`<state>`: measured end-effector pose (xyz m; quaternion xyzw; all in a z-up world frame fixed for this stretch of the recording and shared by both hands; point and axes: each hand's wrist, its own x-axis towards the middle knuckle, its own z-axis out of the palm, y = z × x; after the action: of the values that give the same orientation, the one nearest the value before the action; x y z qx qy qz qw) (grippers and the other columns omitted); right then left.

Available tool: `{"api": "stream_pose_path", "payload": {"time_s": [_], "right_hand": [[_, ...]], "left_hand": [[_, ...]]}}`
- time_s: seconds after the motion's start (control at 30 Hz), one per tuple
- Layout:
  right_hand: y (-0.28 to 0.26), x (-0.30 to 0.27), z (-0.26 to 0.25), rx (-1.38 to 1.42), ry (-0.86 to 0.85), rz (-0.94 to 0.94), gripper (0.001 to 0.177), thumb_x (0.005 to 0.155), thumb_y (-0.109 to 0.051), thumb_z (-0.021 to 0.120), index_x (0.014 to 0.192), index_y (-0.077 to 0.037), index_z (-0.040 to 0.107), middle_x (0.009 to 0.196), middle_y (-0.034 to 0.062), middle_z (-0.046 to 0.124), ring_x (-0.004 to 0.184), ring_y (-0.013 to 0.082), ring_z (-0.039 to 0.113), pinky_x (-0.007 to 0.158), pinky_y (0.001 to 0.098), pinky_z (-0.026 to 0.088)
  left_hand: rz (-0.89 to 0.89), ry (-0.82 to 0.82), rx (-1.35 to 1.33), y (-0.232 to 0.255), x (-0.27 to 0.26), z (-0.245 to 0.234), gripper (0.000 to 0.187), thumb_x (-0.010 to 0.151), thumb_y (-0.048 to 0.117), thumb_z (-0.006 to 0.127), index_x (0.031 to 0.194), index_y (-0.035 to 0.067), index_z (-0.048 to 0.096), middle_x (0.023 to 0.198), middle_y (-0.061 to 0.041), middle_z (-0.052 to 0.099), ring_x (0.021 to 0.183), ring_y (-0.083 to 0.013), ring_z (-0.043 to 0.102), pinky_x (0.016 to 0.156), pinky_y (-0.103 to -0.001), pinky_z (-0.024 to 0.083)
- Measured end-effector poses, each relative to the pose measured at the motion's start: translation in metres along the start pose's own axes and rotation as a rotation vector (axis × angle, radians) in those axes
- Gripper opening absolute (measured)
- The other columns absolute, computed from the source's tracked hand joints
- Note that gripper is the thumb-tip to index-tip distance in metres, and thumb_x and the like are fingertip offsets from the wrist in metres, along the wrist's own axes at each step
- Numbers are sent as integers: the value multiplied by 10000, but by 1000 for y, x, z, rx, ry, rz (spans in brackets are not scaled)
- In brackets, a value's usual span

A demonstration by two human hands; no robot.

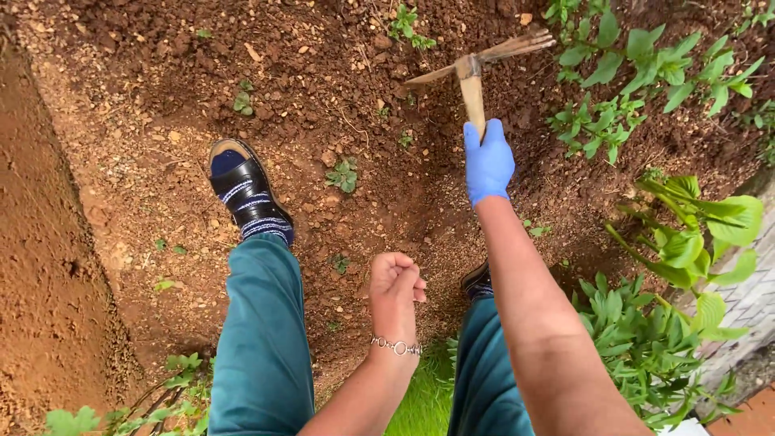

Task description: The person uses a hand hoe to loosen soil and remove small weeds from a garden bed. They repeatedly strike the ground and pull out weeds by hand, working around existing plants.

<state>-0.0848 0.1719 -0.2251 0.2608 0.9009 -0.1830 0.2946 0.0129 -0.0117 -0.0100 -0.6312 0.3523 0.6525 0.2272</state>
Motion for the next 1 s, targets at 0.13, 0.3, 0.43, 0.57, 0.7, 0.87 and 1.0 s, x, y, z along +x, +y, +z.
{"api": "stream_pose_path", "payload": {"time_s": [0.13,0.3,0.43,0.57,0.7,0.87,1.0], "right_hand": [[-5,15,24,7,28,34,398,1043,-524,490,973,-134,469,774,159,667,667,458,604,579,590,409],[-38,-9,23,99,-98,48,378,1035,-502,485,947,-134,488,742,98,607,631,327,536,558,503,380],[2,-4,37,221,28,75,399,1033,-498,597,1003,-101,571,853,236,647,865,458,677,736,585,503],[1,-38,20,190,71,116,342,1067,-461,563,977,-132,557,784,158,636,794,366,683,699,520,515],[7,-63,26,102,-82,127,386,1034,-509,590,1023,-124,575,835,206,675,859,437,696,748,565,533],[29,-115,-4,183,-165,245,349,1027,-495,606,1042,-147,605,834,170,677,829,386,699,746,511,534],[109,-164,-44,311,-127,382,398,976,-508,676,1008,-117,609,744,123,623,667,287,637,608,410,495]], "left_hand": [[-16,18,14,-3,2,2,140,906,-50,590,952,81,580,779,-67,563,620,-126,546,529,-241,443],[1,21,-17,-6,6,-2,137,879,-30,597,950,86,586,780,-66,567,626,-120,551,525,-239,433],[40,-49,46,-4,8,-2,184,899,-75,556,1013,69,550,833,-51,549,664,-119,563,484,-196,478],[37,-55,36,-14,18,-9,191,897,-79,566,1015,71,551,830,-50,556,655,-124,575,481,-191,484],[32,-31,73,-3,12,-1,206,904,-81,555,1034,80,553,832,-39,547,676,-122,571,505,-198,490],[-14,33,126,37,-5,9,197,905,-70,542,1040,74,548,826,-40,545,671,-131,565,522,-219,487],[158,83,167,33,19,-8,216,900,-67,571,1053,84,558,832,-44,572,674,-138,598,521,-231,520]]}}
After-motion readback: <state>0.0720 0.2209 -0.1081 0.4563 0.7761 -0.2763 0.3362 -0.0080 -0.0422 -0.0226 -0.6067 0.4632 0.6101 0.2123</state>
